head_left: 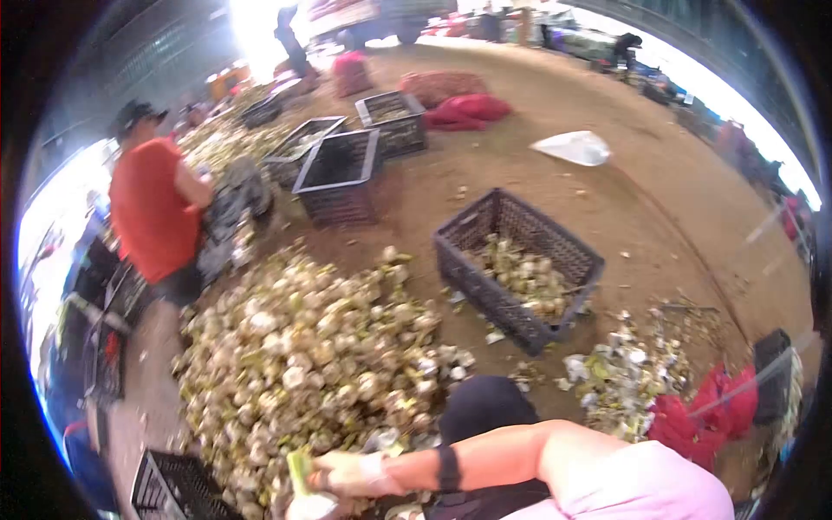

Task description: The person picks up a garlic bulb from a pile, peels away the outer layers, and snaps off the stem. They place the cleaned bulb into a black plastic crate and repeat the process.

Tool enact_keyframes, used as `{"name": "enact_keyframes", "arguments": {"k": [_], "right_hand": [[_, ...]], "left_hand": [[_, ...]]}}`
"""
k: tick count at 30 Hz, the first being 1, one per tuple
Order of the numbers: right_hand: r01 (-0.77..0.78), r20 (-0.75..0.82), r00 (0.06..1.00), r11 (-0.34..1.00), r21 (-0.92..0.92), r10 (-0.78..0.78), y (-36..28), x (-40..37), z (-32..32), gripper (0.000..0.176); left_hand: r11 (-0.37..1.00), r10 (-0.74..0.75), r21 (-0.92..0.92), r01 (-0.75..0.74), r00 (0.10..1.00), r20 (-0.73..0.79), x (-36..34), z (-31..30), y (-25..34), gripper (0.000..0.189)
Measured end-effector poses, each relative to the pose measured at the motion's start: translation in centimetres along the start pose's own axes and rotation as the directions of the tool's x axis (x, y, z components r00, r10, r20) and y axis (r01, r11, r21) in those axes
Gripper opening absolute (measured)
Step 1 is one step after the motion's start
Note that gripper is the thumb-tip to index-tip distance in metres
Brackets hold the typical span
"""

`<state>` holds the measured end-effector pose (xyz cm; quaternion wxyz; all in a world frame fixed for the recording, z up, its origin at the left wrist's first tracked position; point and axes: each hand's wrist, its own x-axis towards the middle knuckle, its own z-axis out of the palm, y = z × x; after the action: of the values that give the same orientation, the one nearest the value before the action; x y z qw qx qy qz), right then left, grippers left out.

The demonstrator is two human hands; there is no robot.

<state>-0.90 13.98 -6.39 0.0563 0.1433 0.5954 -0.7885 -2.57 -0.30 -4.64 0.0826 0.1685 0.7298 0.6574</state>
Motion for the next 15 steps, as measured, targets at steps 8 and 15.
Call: {"name": "enact_keyframes", "arguments": {"k": [8,15], "right_hand": [[0.105,0.197,0.948,0.827,0.552,-0.252,0.1,-0.4,-0.3,0.029],[0.080,0.230,0.953,0.893,0.444,-0.199,-0.4,-0.1,-1.7,0.028]], "left_hand": [[0.910,-0.044,-0.408,0.071,0.996,0.075,1.1,-1.6,-2.6,0.070],[0.953,-0.238,-0.155,0.260,0.960,0.148,3.7,-3.2,-6.2,0.059]]}}
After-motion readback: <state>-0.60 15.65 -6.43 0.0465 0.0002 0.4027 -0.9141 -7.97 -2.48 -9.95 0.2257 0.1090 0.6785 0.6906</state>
